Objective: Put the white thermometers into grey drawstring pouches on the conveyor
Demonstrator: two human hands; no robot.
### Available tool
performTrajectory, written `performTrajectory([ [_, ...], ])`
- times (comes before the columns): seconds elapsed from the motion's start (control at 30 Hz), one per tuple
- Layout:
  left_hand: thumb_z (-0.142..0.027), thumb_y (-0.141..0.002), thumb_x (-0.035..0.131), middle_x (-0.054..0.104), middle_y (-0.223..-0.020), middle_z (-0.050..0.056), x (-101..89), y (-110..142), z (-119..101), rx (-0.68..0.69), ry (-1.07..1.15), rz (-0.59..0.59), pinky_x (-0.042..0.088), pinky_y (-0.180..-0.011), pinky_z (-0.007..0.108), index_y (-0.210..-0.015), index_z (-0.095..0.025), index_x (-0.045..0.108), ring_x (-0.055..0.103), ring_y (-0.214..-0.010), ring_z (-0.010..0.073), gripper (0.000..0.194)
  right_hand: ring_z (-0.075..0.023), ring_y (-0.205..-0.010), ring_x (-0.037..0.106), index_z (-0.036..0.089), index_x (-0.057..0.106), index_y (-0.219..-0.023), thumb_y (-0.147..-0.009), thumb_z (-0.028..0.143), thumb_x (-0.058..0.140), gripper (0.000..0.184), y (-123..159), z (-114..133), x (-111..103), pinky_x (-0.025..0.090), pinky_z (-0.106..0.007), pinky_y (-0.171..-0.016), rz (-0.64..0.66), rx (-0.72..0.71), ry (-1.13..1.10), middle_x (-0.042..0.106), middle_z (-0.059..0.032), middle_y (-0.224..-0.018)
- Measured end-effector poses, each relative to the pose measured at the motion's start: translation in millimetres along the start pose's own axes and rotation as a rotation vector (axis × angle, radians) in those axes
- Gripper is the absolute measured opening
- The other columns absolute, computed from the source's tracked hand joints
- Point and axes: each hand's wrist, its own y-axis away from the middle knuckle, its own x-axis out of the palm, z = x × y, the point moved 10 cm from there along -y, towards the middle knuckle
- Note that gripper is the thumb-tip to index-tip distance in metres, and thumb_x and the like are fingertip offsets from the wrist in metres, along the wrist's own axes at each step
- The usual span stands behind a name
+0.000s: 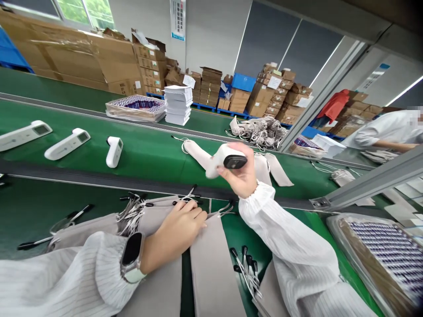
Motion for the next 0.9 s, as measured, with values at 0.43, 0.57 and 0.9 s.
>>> performTrajectory([
  [0.43,-0.035,-0.086,0.039,0.047,-0.067,-0.005,-13.7,-1,21,-0.189,0.558,0.054,0.032,-0.056,0.021,-0.074,-0.019,0.045,0.043,-0.061,0.0103,0.021,-0.0138,-0.079,0.056,0.031,0.036,-0.109,-0.075,0.038,0.055,0.04,1,-6,-15,0.052,-0.029,-0.066,-0.122,0.234,-0.25,0.048,-0.0008,-0.104],
  [0.57,-0.029,-0.087,0.036,0.046,-0.073,-0.003,-23.4,-2,22,-0.174,0.623,-0.001,0.034,-0.061,0.022,-0.077,-0.019,0.045,0.043,-0.066,0.0106,0.016,-0.0162,-0.078,0.058,0.031,0.03,-0.113,-0.077,0.044,0.049,0.043,10,-33,-3,0.052,-0.028,-0.059,-0.056,0.484,-0.288,0.051,-0.0022,-0.097],
  [0.9,-0.024,-0.089,0.034,0.04,-0.088,0.002,-49.9,2,40,-0.247,0.689,-0.301,0.036,-0.076,0.023,-0.082,-0.018,0.044,0.042,-0.084,0.012,0.014,-0.0088,-0.053,0.048,0.018,0.05,-0.087,-0.07,0.06,0.048,0.045,44,-27,65,0.041,-0.021,-0.045,0.542,0.639,-0.388,0.051,0.0007,-0.069],
])
